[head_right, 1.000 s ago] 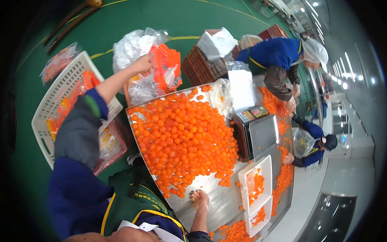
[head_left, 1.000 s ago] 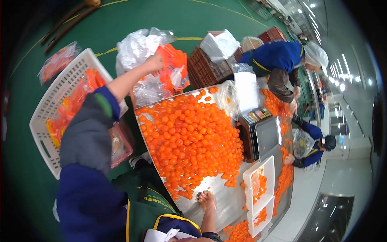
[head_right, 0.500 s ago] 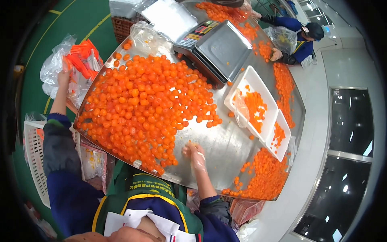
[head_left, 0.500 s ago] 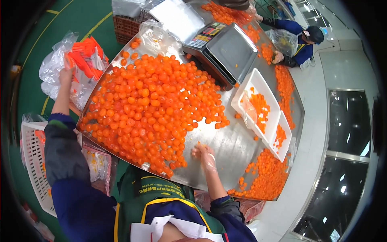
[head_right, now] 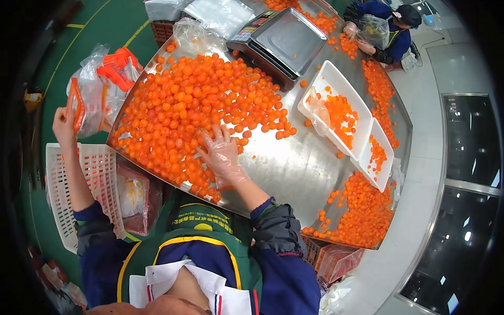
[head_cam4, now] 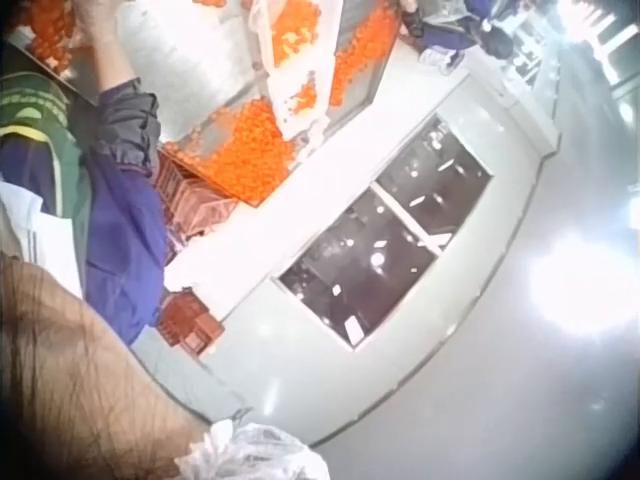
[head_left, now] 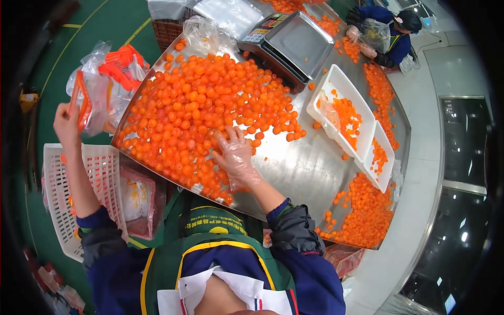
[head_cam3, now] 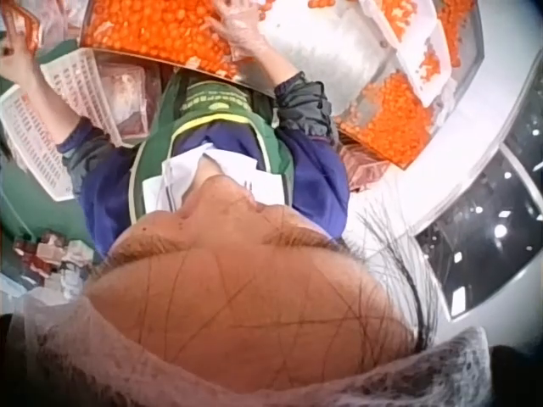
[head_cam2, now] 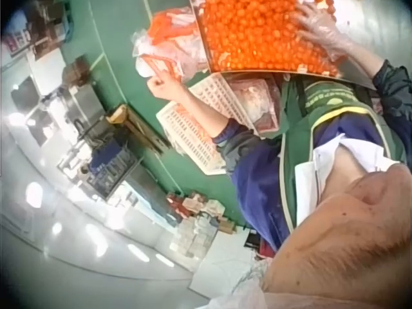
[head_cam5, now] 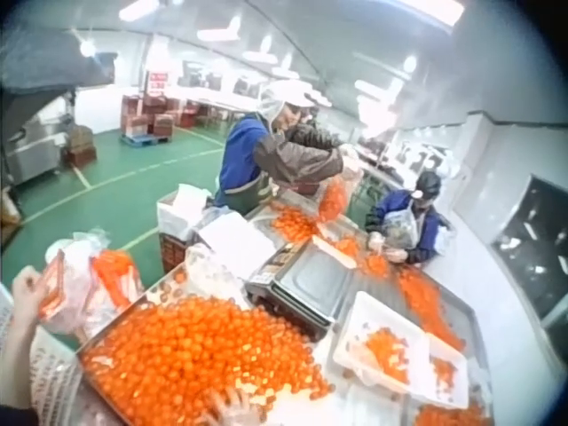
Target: Sorting salted egg yolks on a stainless steel table and placing them into individual plastic bags.
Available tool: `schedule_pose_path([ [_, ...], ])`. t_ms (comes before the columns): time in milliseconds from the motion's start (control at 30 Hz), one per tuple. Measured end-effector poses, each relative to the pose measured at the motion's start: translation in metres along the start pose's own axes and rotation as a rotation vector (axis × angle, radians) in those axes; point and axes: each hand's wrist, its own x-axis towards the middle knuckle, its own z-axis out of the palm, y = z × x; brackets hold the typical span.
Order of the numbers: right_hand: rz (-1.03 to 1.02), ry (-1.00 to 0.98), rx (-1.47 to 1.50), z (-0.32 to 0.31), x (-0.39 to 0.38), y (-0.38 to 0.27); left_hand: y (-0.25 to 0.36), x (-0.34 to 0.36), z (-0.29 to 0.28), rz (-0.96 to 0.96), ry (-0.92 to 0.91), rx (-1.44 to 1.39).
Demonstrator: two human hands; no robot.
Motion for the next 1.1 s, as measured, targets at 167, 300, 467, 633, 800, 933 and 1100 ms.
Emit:
schedule_pose_path([
  [167,0.059,0.133,0.223,0.035,-0.008,0.041,0.1,-0.074,-0.043,0.15,0.36,-0.124],
  [300,0.245,0.239,0.498,0.022,0.0,0.06,0.093,-0.129,-0.087,0.119,0.354,-0.202],
  [467,0.725,-0.167,2.115,0.012,-0.015,0.09,0.079,-0.203,-0.078,0.045,0.166,-0.076],
  [633,0.538,0.038,2.876,-0.005,-0.046,0.029,0.061,-0.253,-0.061,-0.084,-0.314,-0.104],
  [800,0.539,-0.015,3.011,-0.008,-0.061,-0.002,0.073,-0.285,-0.049,-0.259,-0.287,-0.193],
  [933,0.463,-0.068,2.981,-0.003,-0.07,0.001,0.085,-0.297,-0.025,-0.158,-0.175,-0.213],
  [1100,0.504,-0.083,2.994,0.004,-0.078,0.001,0.088,-0.305,-0.019,-0.108,-0.298,-0.101],
])
